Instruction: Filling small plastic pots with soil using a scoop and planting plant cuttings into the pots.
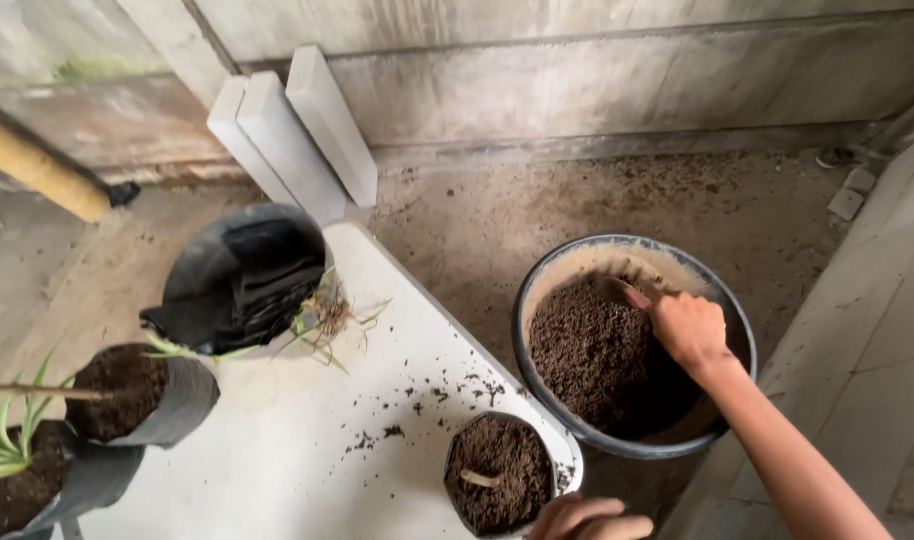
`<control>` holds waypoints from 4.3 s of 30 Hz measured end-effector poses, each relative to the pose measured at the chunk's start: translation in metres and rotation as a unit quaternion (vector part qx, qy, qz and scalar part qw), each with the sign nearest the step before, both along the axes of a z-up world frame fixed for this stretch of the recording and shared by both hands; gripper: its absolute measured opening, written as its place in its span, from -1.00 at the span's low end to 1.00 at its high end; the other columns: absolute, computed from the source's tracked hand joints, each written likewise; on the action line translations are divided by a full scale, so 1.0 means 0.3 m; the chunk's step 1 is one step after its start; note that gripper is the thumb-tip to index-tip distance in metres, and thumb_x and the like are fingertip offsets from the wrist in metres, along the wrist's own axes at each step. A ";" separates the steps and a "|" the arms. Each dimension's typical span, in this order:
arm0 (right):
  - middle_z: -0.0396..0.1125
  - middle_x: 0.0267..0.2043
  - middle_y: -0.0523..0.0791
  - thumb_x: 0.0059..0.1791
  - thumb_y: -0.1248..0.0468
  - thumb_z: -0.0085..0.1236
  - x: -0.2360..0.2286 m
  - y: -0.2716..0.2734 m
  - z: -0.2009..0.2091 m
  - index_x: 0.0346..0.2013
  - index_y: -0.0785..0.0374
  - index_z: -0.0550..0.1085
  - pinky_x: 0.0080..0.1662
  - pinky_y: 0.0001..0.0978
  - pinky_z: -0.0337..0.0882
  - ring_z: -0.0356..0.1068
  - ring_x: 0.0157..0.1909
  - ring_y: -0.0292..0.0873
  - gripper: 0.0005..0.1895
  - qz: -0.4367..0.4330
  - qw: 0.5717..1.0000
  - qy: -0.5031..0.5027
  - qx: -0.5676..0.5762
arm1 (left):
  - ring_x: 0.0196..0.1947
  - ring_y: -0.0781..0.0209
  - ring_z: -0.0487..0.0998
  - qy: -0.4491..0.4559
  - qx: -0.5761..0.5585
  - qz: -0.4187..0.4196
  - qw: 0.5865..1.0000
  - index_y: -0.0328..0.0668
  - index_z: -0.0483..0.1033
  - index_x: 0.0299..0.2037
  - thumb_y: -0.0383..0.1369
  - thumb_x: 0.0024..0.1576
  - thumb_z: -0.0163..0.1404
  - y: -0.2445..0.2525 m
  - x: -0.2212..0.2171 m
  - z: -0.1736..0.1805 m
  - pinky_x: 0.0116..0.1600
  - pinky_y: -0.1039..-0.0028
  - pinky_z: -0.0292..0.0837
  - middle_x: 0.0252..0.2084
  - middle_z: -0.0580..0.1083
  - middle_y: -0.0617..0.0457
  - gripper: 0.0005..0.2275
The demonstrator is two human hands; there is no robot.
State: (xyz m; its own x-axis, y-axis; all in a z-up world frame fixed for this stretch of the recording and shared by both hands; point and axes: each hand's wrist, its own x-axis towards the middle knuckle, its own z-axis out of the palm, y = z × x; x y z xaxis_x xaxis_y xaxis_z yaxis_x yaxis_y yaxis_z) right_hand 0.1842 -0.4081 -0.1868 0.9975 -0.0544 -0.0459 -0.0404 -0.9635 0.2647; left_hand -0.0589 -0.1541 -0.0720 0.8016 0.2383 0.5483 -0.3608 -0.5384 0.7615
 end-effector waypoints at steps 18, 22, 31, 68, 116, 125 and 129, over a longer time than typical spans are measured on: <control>0.00 -0.70 -0.33 0.29 -0.11 -0.69 0.001 0.060 -0.084 -0.60 0.04 0.32 -0.68 -0.62 -0.15 -0.13 -0.74 -0.45 -0.25 -0.100 0.983 0.129 0.082 | 0.30 -0.47 0.30 0.039 0.409 -0.290 0.864 -0.66 0.40 0.20 -0.07 -0.22 0.42 -0.149 0.044 -0.601 0.25 -0.21 0.23 0.37 0.25 -0.58 -0.12; 0.04 -0.75 -0.32 0.13 -0.32 -0.71 -0.040 0.105 0.029 -0.74 0.00 0.19 -0.64 -0.50 0.05 0.07 -0.76 -0.36 -0.23 -0.036 0.985 0.133 0.106 | 0.37 -0.45 0.23 0.062 0.400 -0.285 0.869 -0.68 0.31 0.26 -0.08 -0.19 0.44 -0.176 0.041 -0.586 0.24 -0.19 0.23 0.44 0.17 -0.54 -0.08; 0.41 -0.21 -0.08 0.21 0.26 -0.36 -0.045 0.048 -0.008 0.51 0.05 0.07 -0.68 -0.46 0.13 0.29 -0.55 -0.27 -0.48 -0.048 0.999 0.004 0.007 | 0.35 -0.34 0.30 0.048 0.369 -0.235 0.898 -0.61 0.36 0.28 -0.14 -0.19 0.40 -0.201 0.043 -0.547 0.33 -0.22 0.08 0.40 0.28 -0.44 -0.13; 0.47 0.03 0.13 0.13 0.30 -0.37 -0.140 0.127 0.128 0.42 -0.05 0.29 -0.37 0.15 0.46 0.56 -0.29 0.39 -0.44 -0.111 0.985 0.013 0.134 | 0.54 -0.08 0.13 0.140 0.400 -0.295 0.856 -0.36 0.53 0.19 -0.22 0.14 0.08 -0.115 0.051 -0.345 0.42 -0.15 0.10 0.55 0.16 -0.26 -0.55; 0.44 -0.24 0.24 0.26 0.02 -0.21 -0.115 0.023 0.020 -0.22 0.45 0.41 -0.28 0.09 0.26 0.38 -0.32 0.35 -0.49 -0.137 0.939 0.082 0.305 | 0.49 0.05 0.25 0.092 0.418 -0.247 0.869 -0.23 0.70 -0.10 -0.41 -0.12 0.31 -0.102 0.070 -0.332 0.38 0.06 0.42 0.42 0.37 -0.20 -0.67; -0.02 -0.48 -0.20 0.24 0.36 -0.29 -0.118 0.276 0.135 -0.42 0.15 0.22 -0.47 -0.37 0.14 0.03 -0.51 -0.26 -0.68 -0.124 0.758 0.257 0.587 | 0.46 0.07 0.31 0.090 0.391 -0.247 0.882 -0.20 0.73 -0.13 -0.42 -0.10 0.32 -0.093 0.065 -0.326 0.36 0.06 0.43 0.41 0.40 -0.18 -0.70; -0.05 -0.57 -0.21 0.31 0.06 -0.42 -0.163 0.366 0.228 -0.45 0.11 0.12 -0.72 -0.45 -0.15 -0.09 -0.62 -0.29 -0.54 -0.171 0.755 0.310 0.552 | 0.51 0.03 0.26 0.091 0.404 -0.241 0.877 -0.20 0.72 -0.21 -0.42 -0.10 0.33 -0.102 0.063 -0.347 0.41 0.06 0.42 0.40 0.42 -0.15 -0.77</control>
State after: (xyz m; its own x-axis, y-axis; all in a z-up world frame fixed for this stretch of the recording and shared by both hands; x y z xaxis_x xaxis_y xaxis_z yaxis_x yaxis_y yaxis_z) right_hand 0.1354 -0.2983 -0.1183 0.7018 0.1099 -0.7039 -0.5346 -0.5717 -0.6223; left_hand -0.0399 -0.1846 -0.1760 0.7935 -0.5614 0.2348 -0.6080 -0.7469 0.2692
